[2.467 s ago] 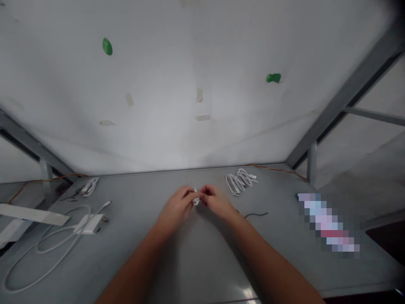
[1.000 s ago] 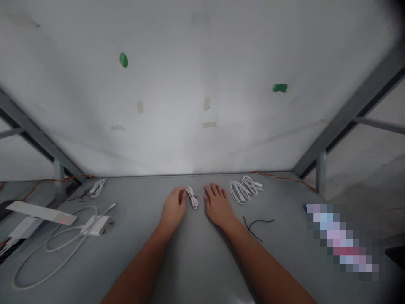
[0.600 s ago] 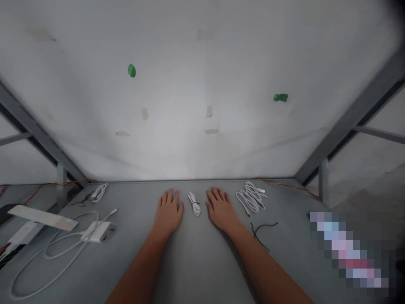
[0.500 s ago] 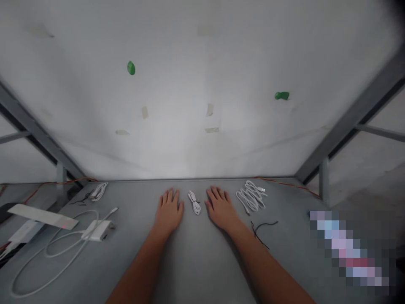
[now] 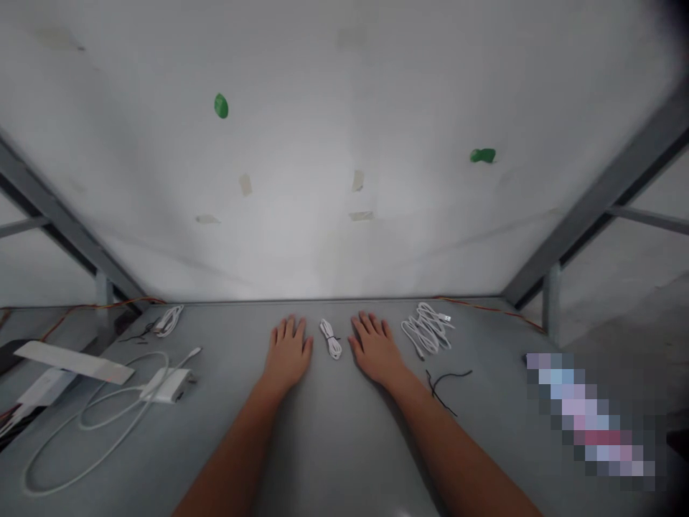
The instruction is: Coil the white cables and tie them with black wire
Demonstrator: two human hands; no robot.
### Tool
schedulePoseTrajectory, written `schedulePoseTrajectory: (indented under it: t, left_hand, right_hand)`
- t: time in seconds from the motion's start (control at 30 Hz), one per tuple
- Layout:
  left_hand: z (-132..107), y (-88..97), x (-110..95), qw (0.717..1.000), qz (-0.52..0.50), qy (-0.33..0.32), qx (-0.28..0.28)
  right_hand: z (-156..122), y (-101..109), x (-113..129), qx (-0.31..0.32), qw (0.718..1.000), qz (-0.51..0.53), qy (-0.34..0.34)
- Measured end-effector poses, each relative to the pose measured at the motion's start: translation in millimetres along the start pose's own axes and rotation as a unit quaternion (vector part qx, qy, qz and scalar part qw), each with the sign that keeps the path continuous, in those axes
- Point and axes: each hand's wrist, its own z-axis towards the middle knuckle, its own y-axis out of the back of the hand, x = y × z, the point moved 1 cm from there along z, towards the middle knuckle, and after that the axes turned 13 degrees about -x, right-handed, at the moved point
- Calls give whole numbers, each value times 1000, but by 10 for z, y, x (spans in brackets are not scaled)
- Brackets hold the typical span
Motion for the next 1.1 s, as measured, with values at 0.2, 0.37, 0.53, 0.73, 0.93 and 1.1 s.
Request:
schedulePoseTrajectory:
  t: [0.2,0.37,0.53,0.73,0.93,1.1]
  left_hand:
    - [-2,21,-10,1000,-5,4,4]
    - [23,180,-174,992,-116,-31,-26]
    - [-45,357,-505,934,-300,-197,13]
    - [-58,227,-500,956,-251,-148,44]
    - [148,250,-41,995,-87,-38,13]
    - [200,421,425,995,87,47,0]
  right_hand:
    - [-3,28,32,5,1000,-2,-3]
    - [-123,118,221,-15,999,-27,-18]
    - [-183,456,99,-159,973,-99,-133]
    - [-135,658,-240,-113,953,-147,-238]
    - [-155,491,160,-36,991,-45,-121]
    - [-153,524,364,-71,973,218,-15]
